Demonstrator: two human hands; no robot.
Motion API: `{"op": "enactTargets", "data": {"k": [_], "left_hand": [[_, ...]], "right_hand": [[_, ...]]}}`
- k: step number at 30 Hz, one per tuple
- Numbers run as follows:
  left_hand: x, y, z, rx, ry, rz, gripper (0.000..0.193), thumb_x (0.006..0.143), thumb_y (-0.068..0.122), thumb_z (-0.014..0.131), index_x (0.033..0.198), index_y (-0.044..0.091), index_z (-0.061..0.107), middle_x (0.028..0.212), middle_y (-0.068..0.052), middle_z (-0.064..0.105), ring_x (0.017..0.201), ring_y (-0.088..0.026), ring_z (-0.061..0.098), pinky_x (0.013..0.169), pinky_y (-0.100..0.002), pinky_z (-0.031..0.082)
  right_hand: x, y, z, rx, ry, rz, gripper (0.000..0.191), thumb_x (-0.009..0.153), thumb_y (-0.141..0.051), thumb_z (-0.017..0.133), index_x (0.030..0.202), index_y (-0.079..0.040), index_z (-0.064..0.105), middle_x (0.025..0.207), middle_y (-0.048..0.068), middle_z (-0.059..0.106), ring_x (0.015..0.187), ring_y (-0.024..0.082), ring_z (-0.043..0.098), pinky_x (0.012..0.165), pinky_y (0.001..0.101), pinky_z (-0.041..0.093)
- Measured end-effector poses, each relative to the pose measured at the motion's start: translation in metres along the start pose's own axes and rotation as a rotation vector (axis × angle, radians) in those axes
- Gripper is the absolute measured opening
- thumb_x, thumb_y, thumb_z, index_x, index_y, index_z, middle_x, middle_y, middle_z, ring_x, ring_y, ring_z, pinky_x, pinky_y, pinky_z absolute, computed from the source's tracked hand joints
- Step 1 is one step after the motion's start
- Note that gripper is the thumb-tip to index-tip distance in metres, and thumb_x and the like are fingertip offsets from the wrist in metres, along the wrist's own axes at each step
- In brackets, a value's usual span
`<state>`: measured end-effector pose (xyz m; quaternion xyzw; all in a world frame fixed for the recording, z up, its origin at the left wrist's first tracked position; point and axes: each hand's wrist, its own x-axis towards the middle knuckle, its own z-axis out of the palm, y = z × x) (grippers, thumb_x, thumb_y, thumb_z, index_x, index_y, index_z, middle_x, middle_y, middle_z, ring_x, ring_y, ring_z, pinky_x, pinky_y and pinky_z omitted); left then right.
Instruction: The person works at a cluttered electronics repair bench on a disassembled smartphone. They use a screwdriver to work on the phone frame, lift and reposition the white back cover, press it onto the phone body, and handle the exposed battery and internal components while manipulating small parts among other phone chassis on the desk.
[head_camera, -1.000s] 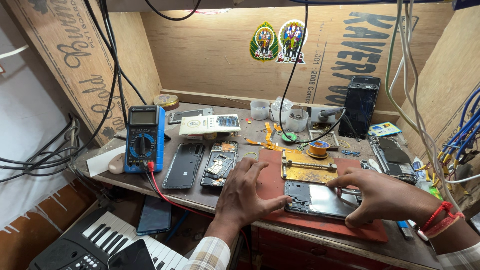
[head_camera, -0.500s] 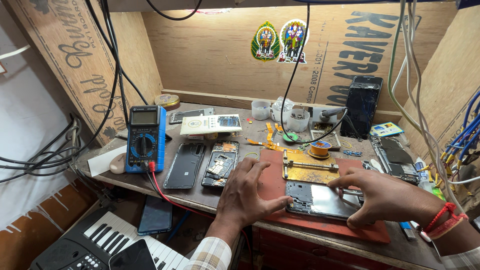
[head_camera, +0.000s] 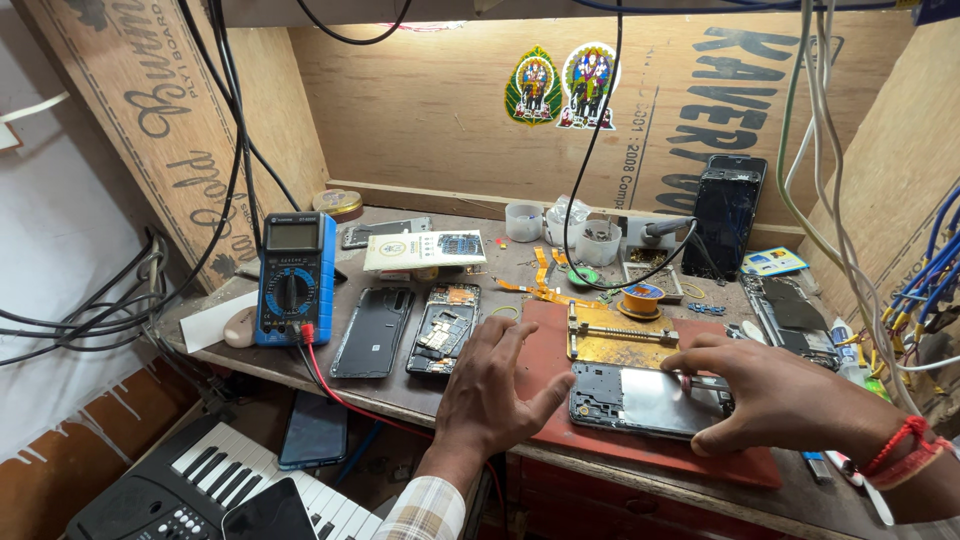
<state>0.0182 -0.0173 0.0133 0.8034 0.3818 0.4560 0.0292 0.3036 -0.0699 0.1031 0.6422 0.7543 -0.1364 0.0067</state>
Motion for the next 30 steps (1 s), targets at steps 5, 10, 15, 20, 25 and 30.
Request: {"op": "enactTargets", "data": {"k": [5,10,15,20,25,30], "left_hand": [[-0.002,-0.001,0.000,-0.066,0.139,0.001,0.052,0.090,0.035,0.068,0.126,-0.002,0.061,0.116,-0.018,0.061,0.112,-0.036,0.059,0.100,-0.045,0.048],[-0.006,0.002,0.000,-0.097,0.305,-0.064,0.048,0.096,0.030,0.054,0.132,-0.002,0.057,0.121,-0.020,0.058,0.120,-0.037,0.057,0.106,-0.047,0.044],[-0.007,0.003,0.001,-0.097,0.368,-0.074,0.051,0.098,0.022,0.044,0.140,-0.006,0.048,0.132,-0.025,0.054,0.126,-0.041,0.052,0.112,-0.050,0.039],[-0.009,0.004,0.000,-0.120,0.438,-0.082,0.055,0.098,0.021,0.037,0.143,-0.010,0.043,0.136,-0.030,0.050,0.129,-0.045,0.050,0.115,-0.051,0.038],[-0.007,0.005,0.000,-0.125,0.437,-0.095,0.054,0.098,0.020,0.037,0.143,-0.010,0.043,0.137,-0.030,0.049,0.130,-0.045,0.050,0.114,-0.051,0.038],[-0.008,0.004,0.000,-0.118,0.428,-0.097,0.053,0.097,0.017,0.039,0.142,-0.010,0.044,0.135,-0.030,0.051,0.127,-0.044,0.051,0.113,-0.051,0.039]], "right_hand": [[-0.001,0.010,0.000,-0.087,0.021,0.047,0.087,0.064,-0.050,0.092,0.141,-0.027,0.061,0.142,-0.001,0.059,0.132,0.018,0.058,0.110,0.0328,0.048],[-0.002,0.005,-0.001,-0.080,0.227,-0.139,0.087,0.062,-0.062,0.090,0.134,-0.020,0.066,0.148,0.004,0.057,0.130,0.024,0.057,0.102,0.0403,0.047],[-0.001,-0.043,0.000,-0.125,0.169,0.135,0.086,0.064,-0.067,0.082,0.135,-0.022,0.064,0.131,0.002,0.066,0.127,0.020,0.061,0.107,0.0372,0.051],[0.001,-0.094,0.001,-0.083,0.374,0.177,0.090,0.058,-0.066,0.083,0.132,-0.018,0.067,0.117,0.010,0.068,0.115,0.029,0.064,0.098,0.0434,0.052],[0.007,-0.112,0.005,-0.187,0.385,0.207,0.070,0.065,-0.060,0.078,0.117,-0.014,0.070,0.110,0.010,0.070,0.112,0.026,0.067,0.099,0.0422,0.054],[0.005,-0.097,0.003,-0.135,0.342,0.247,0.079,0.062,-0.062,0.080,0.125,-0.016,0.068,0.116,0.009,0.071,0.114,0.027,0.067,0.099,0.0428,0.054]]}}
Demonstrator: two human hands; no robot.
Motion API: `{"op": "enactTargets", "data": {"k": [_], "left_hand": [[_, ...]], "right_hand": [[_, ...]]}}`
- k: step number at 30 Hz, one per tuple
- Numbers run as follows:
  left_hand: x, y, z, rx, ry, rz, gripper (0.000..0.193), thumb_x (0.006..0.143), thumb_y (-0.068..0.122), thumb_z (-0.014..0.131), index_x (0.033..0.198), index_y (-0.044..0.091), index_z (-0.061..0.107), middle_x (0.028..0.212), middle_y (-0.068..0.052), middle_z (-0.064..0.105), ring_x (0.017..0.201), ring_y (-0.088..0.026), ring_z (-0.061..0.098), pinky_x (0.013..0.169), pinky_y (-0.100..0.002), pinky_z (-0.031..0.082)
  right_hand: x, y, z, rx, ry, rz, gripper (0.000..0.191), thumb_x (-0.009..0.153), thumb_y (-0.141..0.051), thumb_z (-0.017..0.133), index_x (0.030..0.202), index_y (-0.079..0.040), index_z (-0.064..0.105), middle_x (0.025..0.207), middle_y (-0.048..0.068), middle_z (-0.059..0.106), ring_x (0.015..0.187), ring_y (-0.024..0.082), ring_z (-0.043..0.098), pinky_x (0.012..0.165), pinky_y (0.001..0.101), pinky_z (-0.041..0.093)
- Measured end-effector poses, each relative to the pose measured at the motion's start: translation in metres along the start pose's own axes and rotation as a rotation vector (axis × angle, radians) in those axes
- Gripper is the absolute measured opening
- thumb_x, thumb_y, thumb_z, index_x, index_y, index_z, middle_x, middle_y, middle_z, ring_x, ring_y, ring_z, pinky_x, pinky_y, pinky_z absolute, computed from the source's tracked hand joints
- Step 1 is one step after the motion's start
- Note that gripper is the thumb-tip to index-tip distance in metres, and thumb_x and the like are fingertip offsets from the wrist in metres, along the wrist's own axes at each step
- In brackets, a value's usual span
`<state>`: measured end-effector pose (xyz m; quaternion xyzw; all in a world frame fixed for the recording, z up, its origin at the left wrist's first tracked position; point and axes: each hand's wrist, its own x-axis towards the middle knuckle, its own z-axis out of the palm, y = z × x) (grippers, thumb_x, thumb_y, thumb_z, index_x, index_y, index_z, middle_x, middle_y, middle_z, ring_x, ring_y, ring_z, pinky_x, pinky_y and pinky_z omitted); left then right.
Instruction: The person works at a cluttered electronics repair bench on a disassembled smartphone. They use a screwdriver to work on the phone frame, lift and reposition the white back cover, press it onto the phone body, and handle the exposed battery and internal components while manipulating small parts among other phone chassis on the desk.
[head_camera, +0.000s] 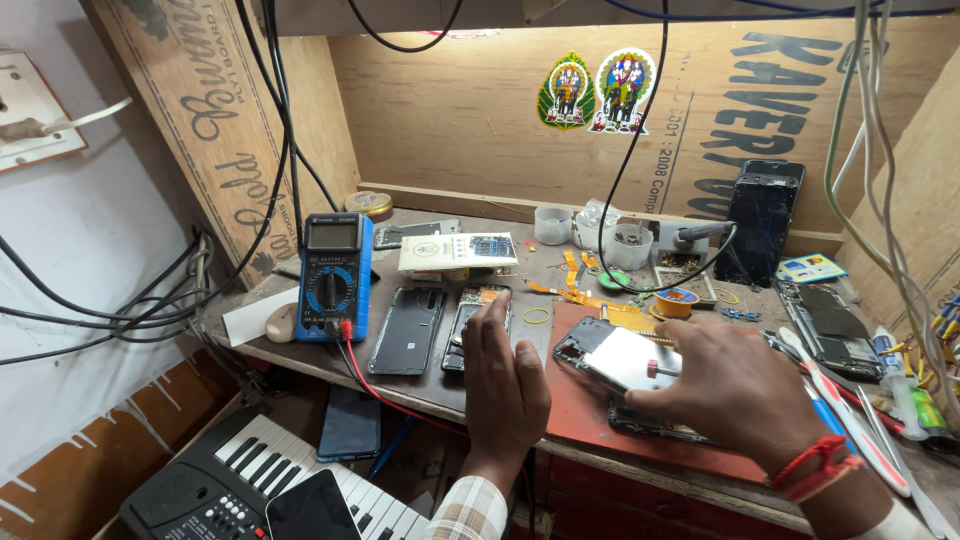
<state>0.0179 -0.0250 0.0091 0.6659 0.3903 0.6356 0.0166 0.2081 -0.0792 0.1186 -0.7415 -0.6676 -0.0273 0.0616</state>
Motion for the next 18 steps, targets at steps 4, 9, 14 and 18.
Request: {"op": "enactTargets", "data": {"k": [4,9,14,18], "left_hand": [[0.000,-0.001,0.001,0.000,-0.004,0.017,0.052,0.096,0.016,0.040,0.140,-0.010,0.046,0.134,-0.030,0.052,0.127,-0.044,0.051,0.113,-0.052,0.039],[0.000,-0.002,0.002,0.006,-0.009,0.009,0.052,0.096,0.017,0.041,0.140,-0.010,0.047,0.133,-0.029,0.053,0.125,-0.044,0.052,0.112,-0.051,0.040],[0.000,-0.002,0.001,0.017,-0.012,0.014,0.051,0.096,0.017,0.041,0.139,-0.009,0.048,0.131,-0.029,0.054,0.125,-0.043,0.053,0.111,-0.051,0.041],[0.000,-0.002,0.001,0.028,-0.011,0.023,0.051,0.096,0.017,0.040,0.140,-0.008,0.048,0.131,-0.028,0.054,0.125,-0.043,0.053,0.111,-0.052,0.041]], "right_hand": [[0.006,0.018,0.001,0.064,0.006,-0.039,0.087,0.058,-0.060,0.084,0.131,-0.018,0.067,0.124,0.008,0.070,0.117,0.027,0.066,0.098,0.0425,0.054],[0.016,0.046,-0.001,0.072,-0.103,-0.020,0.081,0.062,-0.062,0.086,0.130,-0.021,0.067,0.120,0.008,0.074,0.115,0.024,0.072,0.100,0.0385,0.057],[0.021,0.079,-0.003,0.210,-0.060,-0.176,0.085,0.060,-0.061,0.085,0.131,-0.018,0.070,0.120,0.009,0.076,0.112,0.026,0.073,0.093,0.0400,0.056],[0.019,0.096,-0.003,0.179,-0.092,-0.088,0.080,0.064,-0.062,0.085,0.131,-0.021,0.071,0.116,0.007,0.078,0.109,0.024,0.074,0.098,0.0375,0.056]]}}
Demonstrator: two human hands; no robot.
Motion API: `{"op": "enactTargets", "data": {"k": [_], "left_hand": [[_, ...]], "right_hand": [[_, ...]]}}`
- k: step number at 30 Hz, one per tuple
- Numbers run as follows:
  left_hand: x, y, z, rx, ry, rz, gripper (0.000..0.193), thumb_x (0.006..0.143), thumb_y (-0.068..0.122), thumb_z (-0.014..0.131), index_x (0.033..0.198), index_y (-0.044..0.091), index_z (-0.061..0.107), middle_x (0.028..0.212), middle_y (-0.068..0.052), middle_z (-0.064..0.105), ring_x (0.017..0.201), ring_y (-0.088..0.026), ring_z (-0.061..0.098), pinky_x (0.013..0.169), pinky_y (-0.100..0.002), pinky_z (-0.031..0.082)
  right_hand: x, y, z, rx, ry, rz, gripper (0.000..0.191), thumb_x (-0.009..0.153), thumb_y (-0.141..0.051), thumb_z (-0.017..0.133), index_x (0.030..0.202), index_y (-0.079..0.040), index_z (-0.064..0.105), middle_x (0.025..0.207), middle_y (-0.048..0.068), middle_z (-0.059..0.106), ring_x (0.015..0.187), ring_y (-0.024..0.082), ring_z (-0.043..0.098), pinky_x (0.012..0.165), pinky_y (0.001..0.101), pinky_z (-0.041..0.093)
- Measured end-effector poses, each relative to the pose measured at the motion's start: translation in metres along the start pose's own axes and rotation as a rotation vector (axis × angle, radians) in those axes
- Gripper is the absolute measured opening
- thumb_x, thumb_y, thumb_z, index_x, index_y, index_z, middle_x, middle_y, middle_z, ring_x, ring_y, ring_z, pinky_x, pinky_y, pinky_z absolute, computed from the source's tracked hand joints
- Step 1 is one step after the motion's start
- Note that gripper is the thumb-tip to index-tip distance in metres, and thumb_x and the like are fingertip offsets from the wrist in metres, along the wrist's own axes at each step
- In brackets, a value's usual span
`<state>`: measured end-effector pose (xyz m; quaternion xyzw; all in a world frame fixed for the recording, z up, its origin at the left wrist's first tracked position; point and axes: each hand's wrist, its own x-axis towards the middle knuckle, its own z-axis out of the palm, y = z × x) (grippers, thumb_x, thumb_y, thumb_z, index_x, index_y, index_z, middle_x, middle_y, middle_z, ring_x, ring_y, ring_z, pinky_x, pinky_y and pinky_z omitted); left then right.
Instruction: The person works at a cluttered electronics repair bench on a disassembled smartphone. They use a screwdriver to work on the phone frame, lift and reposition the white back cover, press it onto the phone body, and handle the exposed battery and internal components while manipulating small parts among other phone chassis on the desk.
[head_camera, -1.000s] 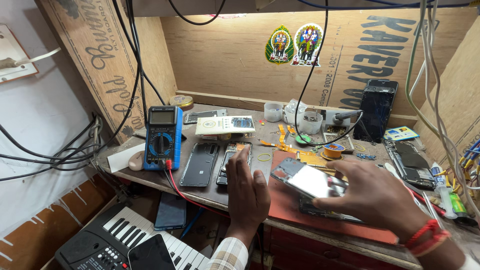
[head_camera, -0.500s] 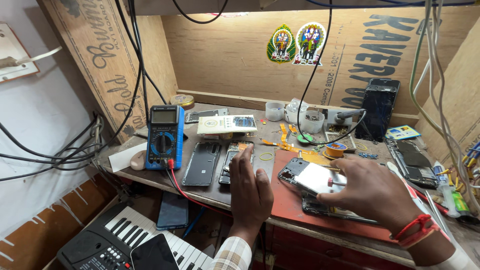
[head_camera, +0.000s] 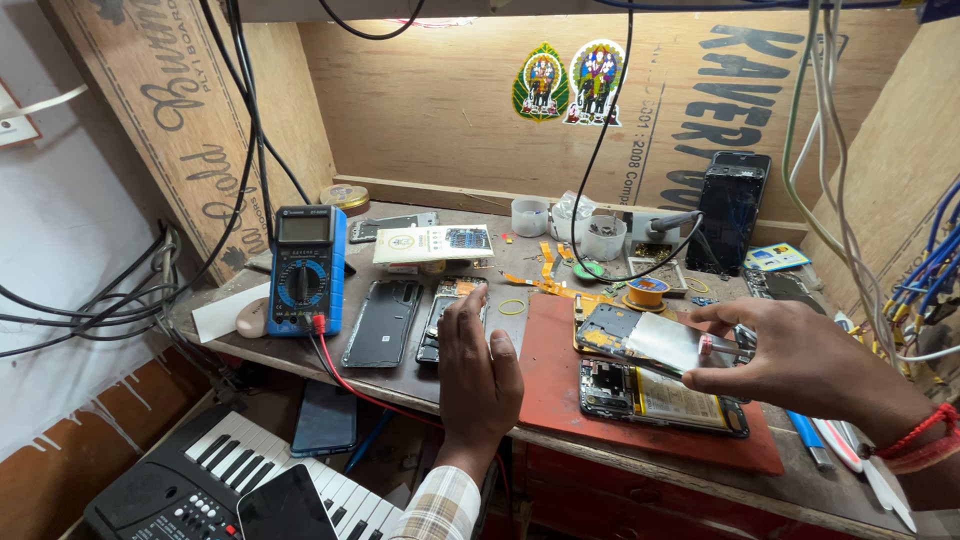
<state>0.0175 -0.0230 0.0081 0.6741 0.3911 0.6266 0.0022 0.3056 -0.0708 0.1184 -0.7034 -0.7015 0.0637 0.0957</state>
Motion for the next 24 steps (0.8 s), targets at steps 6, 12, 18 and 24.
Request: {"op": "enactTargets", "data": {"k": [6,12,18,24], "left_hand": [[0.000,-0.001,0.001,-0.008,-0.007,-0.002,0.042,0.096,0.017,0.043,0.130,-0.005,0.052,0.127,-0.025,0.056,0.123,-0.041,0.054,0.110,-0.051,0.041],[0.000,-0.001,0.000,0.002,-0.007,0.027,0.033,0.090,0.022,0.052,0.114,-0.001,0.052,0.121,-0.023,0.056,0.123,-0.041,0.054,0.109,-0.051,0.041],[0.001,0.001,0.001,0.013,-0.011,0.044,0.037,0.090,0.026,0.056,0.115,0.000,0.052,0.120,-0.023,0.055,0.123,-0.042,0.053,0.109,-0.052,0.040],[-0.001,-0.001,-0.002,-0.084,-0.019,0.035,0.041,0.092,0.026,0.050,0.122,-0.002,0.050,0.125,-0.024,0.055,0.125,-0.041,0.053,0.112,-0.051,0.040]], "right_hand": [[-0.001,0.007,-0.002,0.111,0.018,-0.039,0.079,0.066,-0.063,0.083,0.130,-0.018,0.072,0.112,0.006,0.074,0.106,0.023,0.071,0.094,0.0383,0.057],[0.011,0.006,0.017,0.449,-0.045,-0.009,0.066,0.077,-0.058,0.082,0.128,-0.016,0.075,0.093,0.008,0.067,0.085,0.019,0.061,0.074,0.0352,0.049],[0.013,-0.027,0.047,1.269,-0.225,0.209,0.045,0.095,-0.047,0.065,0.113,-0.006,0.070,0.075,-0.002,0.052,0.053,0.008,0.042,0.043,0.0243,0.030],[0.010,-0.058,0.063,1.865,-0.382,0.270,0.048,0.091,-0.052,0.058,0.112,-0.009,0.067,0.079,0.006,0.066,0.043,0.005,0.039,0.033,0.0196,0.027]]}}
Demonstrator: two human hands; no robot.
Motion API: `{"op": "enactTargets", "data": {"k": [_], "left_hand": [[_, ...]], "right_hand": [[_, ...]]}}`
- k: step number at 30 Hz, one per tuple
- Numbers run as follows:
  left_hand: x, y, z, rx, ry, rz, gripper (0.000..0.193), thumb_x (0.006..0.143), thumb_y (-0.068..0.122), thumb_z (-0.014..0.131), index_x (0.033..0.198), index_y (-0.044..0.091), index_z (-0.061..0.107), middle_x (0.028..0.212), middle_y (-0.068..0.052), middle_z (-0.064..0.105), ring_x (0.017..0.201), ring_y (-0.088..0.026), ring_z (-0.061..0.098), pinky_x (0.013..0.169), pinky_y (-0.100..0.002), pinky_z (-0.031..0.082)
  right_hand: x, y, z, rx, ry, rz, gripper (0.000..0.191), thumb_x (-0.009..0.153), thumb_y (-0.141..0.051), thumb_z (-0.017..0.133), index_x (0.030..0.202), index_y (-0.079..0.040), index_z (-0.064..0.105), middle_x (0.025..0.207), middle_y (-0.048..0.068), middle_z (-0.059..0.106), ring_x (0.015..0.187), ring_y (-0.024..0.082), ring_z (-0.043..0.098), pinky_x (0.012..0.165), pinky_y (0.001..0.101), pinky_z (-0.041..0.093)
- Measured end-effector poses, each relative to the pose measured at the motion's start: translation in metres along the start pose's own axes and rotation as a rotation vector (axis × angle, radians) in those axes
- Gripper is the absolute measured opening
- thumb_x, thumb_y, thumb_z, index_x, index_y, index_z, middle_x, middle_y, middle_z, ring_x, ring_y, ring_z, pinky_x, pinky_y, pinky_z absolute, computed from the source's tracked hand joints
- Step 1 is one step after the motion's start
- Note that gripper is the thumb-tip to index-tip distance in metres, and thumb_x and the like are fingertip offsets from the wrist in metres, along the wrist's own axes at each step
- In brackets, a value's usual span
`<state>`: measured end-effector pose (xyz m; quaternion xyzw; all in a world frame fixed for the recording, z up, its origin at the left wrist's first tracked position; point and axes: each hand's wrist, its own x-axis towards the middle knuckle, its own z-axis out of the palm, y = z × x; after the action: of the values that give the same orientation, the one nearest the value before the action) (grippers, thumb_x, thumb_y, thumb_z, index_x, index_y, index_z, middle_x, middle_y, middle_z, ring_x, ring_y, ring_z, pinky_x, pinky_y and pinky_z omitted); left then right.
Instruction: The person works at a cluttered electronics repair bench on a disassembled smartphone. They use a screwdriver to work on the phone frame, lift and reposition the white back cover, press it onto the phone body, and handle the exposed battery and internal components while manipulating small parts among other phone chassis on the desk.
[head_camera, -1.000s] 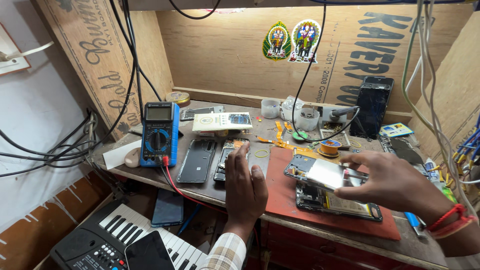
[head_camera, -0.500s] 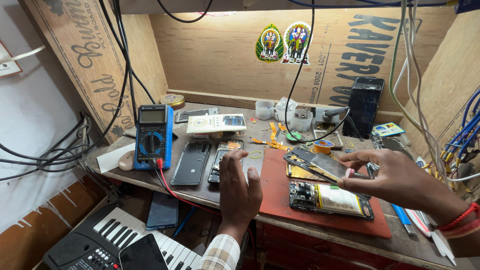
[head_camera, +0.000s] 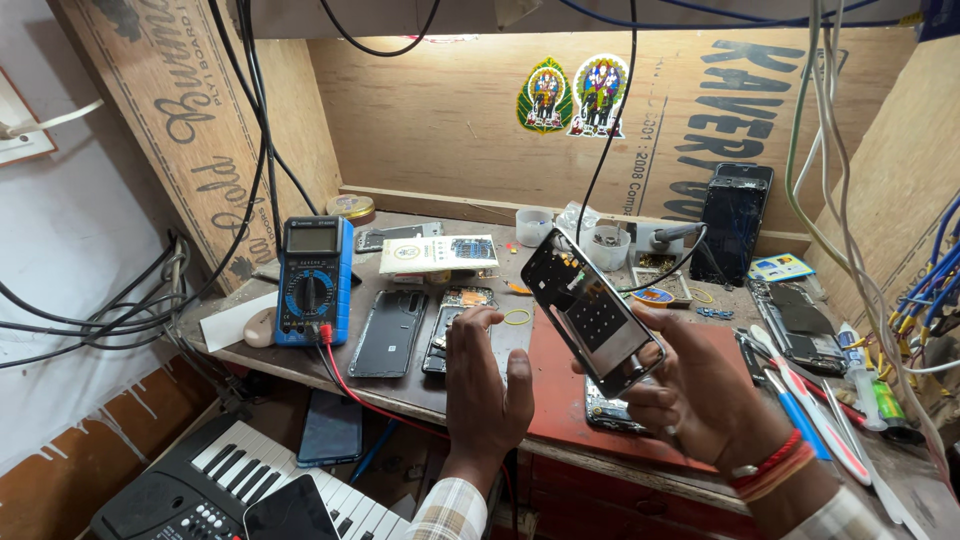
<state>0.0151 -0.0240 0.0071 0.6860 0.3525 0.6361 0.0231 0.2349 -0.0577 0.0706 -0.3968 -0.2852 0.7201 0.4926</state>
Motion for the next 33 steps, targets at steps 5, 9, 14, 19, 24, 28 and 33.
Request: {"op": "enactTargets", "data": {"k": [5,9,14,19,24,28,33], "left_hand": [[0.000,0.002,-0.002,-0.035,0.001,0.024,0.052,0.096,0.039,0.046,0.127,-0.003,0.050,0.128,-0.024,0.055,0.128,-0.042,0.053,0.114,-0.051,0.039],[0.000,0.004,-0.003,-0.011,-0.008,0.026,0.074,0.100,0.062,0.041,0.132,-0.003,0.051,0.129,-0.024,0.055,0.128,-0.041,0.053,0.114,-0.051,0.039],[0.001,0.003,-0.003,0.000,0.008,0.017,0.087,0.100,0.074,0.036,0.136,-0.004,0.050,0.131,-0.024,0.055,0.129,-0.041,0.053,0.114,-0.052,0.038],[0.001,0.004,-0.004,0.002,0.026,0.006,0.077,0.099,0.065,0.043,0.135,-0.003,0.053,0.132,-0.023,0.055,0.129,-0.041,0.053,0.113,-0.052,0.039],[0.002,0.004,-0.001,-0.002,-0.047,-0.119,0.047,0.082,0.035,0.063,0.115,0.002,0.061,0.126,-0.023,0.052,0.119,-0.040,0.054,0.095,-0.045,0.050],[0.001,0.003,0.000,0.092,0.005,-0.050,0.034,0.080,0.023,0.067,0.106,0.003,0.060,0.124,-0.021,0.053,0.120,-0.041,0.054,0.104,-0.051,0.044],[0.001,0.001,0.002,0.091,-0.005,-0.058,0.029,0.079,0.021,0.067,0.099,0.003,0.057,0.123,-0.021,0.054,0.120,-0.041,0.055,0.105,-0.052,0.043]], "right_hand": [[0.010,0.024,0.004,0.267,-0.364,0.037,0.075,0.094,-0.058,0.053,0.118,0.012,0.064,0.078,0.008,0.069,0.043,0.004,0.040,0.033,0.0180,0.033],[0.022,0.048,0.009,0.327,-0.169,-0.039,0.067,0.092,-0.057,0.052,0.111,0.006,0.067,0.066,0.002,0.062,0.039,0.005,0.036,0.033,0.0198,0.032],[0.041,0.067,0.028,0.414,-0.045,-0.051,0.050,0.098,-0.057,0.054,0.092,-0.007,0.058,0.061,-0.006,0.046,0.046,0.005,0.038,0.035,0.0206,0.030],[0.062,0.072,0.045,0.371,0.029,-0.031,0.056,0.097,-0.054,0.042,0.104,-0.004,0.065,0.073,0.000,0.058,0.049,0.005,0.037,0.036,0.0198,0.030],[0.081,0.073,0.040,0.349,0.014,-0.047,0.054,0.099,-0.049,0.036,0.109,-0.005,0.065,0.080,0.003,0.063,0.050,0.006,0.039,0.035,0.0195,0.028],[0.093,0.073,0.028,0.336,-0.051,-0.040,0.054,0.100,-0.047,0.035,0.116,-0.005,0.065,0.084,0.004,0.063,0.051,0.006,0.040,0.035,0.0194,0.029],[0.092,0.069,0.029,0.248,0.007,-0.058,0.043,0.099,-0.044,0.035,0.127,-0.020,0.060,0.090,0.002,0.065,0.052,0.007,0.039,0.038,0.0193,0.028]]}}
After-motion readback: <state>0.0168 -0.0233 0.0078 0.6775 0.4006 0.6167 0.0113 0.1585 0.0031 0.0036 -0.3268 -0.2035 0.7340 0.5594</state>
